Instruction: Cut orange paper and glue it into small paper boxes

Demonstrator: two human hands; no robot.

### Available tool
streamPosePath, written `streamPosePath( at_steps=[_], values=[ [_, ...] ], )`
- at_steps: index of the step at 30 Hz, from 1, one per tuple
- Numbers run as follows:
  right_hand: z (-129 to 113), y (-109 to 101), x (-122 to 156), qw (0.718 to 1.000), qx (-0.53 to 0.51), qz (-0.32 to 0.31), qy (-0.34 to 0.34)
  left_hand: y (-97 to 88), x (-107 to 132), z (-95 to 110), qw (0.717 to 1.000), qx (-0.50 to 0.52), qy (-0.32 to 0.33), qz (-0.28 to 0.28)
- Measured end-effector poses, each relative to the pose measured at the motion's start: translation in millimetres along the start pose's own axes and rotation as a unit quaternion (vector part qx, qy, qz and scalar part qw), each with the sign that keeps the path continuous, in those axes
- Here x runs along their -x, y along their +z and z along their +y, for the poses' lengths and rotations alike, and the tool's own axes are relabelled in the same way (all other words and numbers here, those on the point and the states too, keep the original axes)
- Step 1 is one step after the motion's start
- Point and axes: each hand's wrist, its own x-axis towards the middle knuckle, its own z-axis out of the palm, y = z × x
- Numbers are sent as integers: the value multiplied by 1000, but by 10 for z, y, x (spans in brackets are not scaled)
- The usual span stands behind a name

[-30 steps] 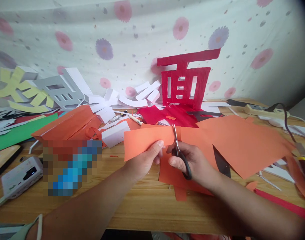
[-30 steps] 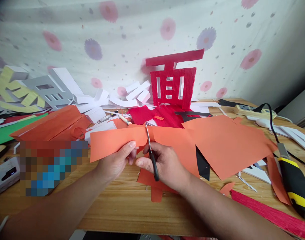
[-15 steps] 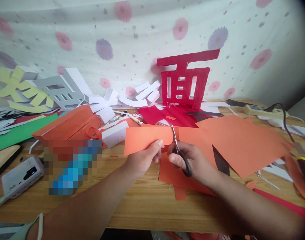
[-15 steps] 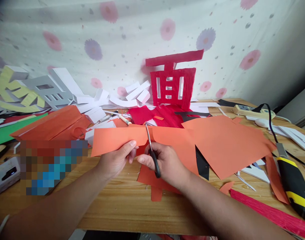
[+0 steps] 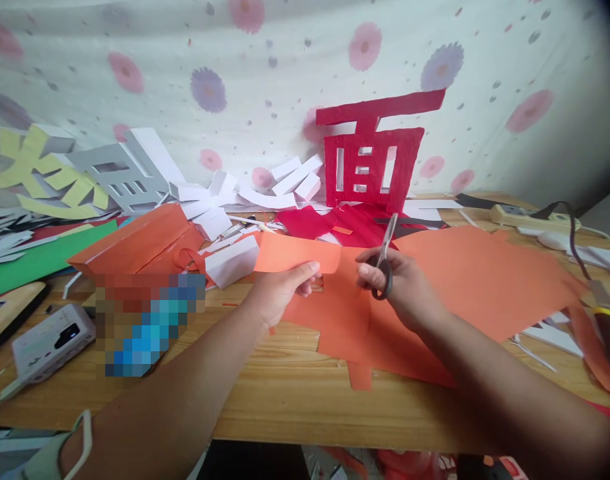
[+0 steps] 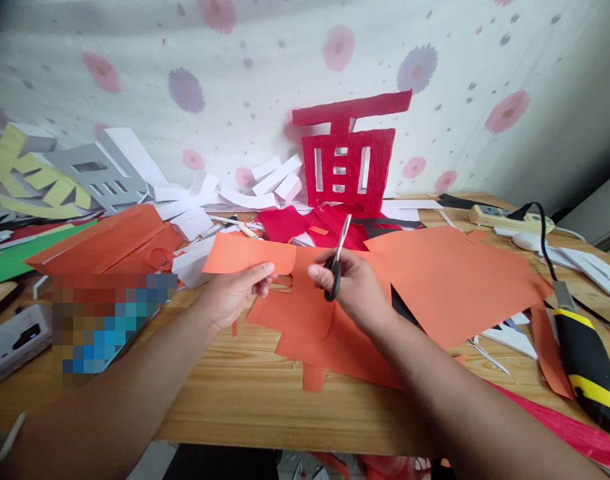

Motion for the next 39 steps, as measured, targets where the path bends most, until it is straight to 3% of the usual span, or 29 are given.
streamPosePath(
  at_steps=[2,5,9,11,15,16,18,23,27,30,32,35,37,39],
  values=[
    [10,-8,-24,1000,-20,20,1,26,37,2,998,-48,-21,-37],
    [27,29,-17,1000,-24,-3,7,81,78,-30,990,-111,-27,-86],
    [36,38,-30,1000,-3,-4,1,22,3,-69,966,-195,25,-171],
    [40,-17,-78,1000,11,27,7,-72,-80,-64,925,-308,70,-210],
    [58,-169,-196,996,28,66,43,-218,-210,-65,791,-545,151,-234],
    [63,-199,-215,996,31,63,48,-225,-222,-77,769,-571,153,-243],
    [71,-240,-235,997,37,48,47,-214,-224,-115,751,-590,144,-259],
    [100,-320,-246,998,54,-6,15,-196,-197,-185,792,-554,119,-228],
    [123,-463,-302,998,65,-20,11,-292,-220,-48,815,-530,123,-200],
    [108,-584,-361,985,169,14,29,-359,-241,131,856,-475,138,-153],
    [70,-634,-386,969,234,73,15,-370,-241,221,892,-414,158,-85],
    [-13,-636,-384,955,249,162,-29,-344,-232,271,929,-315,193,17],
    [-53,-593,-358,954,239,174,-45,-317,-227,268,952,-250,172,39],
    [-58,-518,-320,965,215,145,-46,-287,-222,252,974,-181,133,38]
  ],
)
